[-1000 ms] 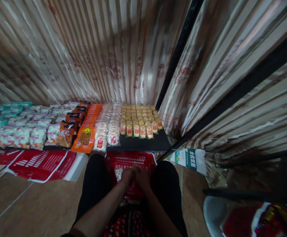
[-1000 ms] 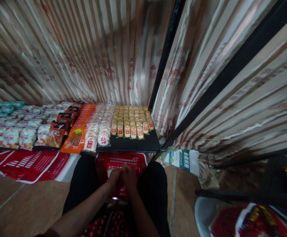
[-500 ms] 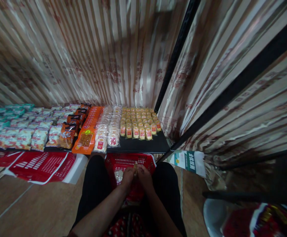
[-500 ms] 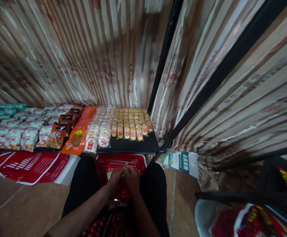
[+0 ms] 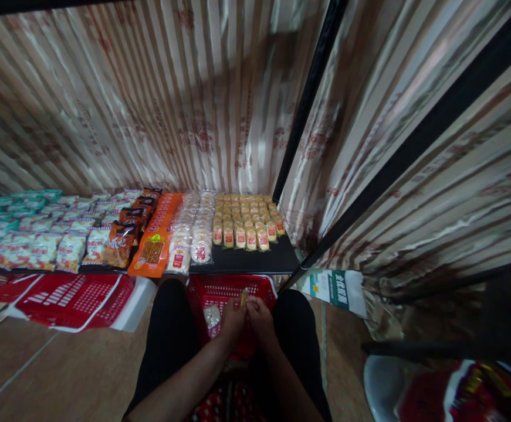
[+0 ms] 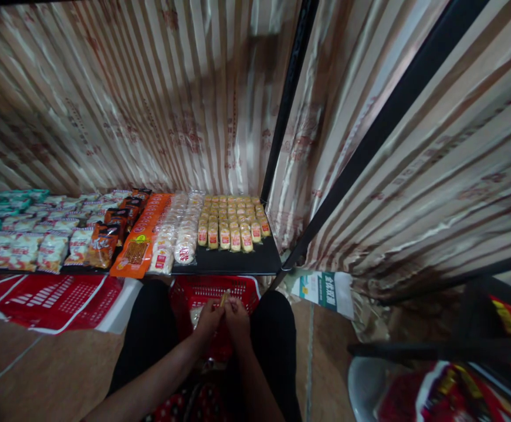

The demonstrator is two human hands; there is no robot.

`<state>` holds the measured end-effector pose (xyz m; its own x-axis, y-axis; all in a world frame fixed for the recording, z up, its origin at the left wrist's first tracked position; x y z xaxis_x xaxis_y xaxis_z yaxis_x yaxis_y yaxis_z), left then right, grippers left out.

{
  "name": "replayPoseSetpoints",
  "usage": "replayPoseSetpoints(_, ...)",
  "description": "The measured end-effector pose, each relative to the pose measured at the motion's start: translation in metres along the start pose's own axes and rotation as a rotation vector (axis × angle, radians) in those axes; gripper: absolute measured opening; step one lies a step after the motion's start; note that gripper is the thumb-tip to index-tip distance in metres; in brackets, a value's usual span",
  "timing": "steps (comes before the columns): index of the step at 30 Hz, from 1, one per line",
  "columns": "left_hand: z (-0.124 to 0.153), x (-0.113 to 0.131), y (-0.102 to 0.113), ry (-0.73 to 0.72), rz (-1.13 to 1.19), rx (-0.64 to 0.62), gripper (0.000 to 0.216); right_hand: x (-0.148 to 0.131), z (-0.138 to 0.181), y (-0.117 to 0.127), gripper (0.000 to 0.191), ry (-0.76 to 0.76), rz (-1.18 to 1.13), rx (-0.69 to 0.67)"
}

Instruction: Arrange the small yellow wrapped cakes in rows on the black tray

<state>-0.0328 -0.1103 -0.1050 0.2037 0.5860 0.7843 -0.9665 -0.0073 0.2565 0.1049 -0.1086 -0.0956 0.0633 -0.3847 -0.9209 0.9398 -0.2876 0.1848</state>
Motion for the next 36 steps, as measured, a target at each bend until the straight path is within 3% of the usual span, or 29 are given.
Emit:
replayPoseSetpoints(10, 0.014, 0.019, 0.002, -0.163, -0.223, 0.026, 0.029, -0.003, 0.004, 0.008, 0.030, 0.060, -0.068, 0.035)
replayPoseSetpoints(19, 0.039, 0.037, 0.002, -0.178, -0.492, 0.009, 0.038, -0.001, 0.006, 0.008, 0.033, 0.036, -0.179, 0.045)
replayPoseSetpoints(36, 0.050, 0.050, -0.013, -0.349, -0.468, 0.019, 0.040, 0.010, -0.005, 0.019, 0.028, 0.036, -0.252, 0.044)
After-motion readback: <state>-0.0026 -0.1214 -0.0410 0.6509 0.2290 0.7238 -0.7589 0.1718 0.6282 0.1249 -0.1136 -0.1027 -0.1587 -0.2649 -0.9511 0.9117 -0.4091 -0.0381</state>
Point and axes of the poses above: each hand's wrist, its own z-axis away from the middle knuckle, its own y-axis out of the back of the hand, x = y × z, the point moved 10 cm from there along -z, towards the middle knuckle, and after that the axes turned 3 degrees about -z, right-handed, at the moved point
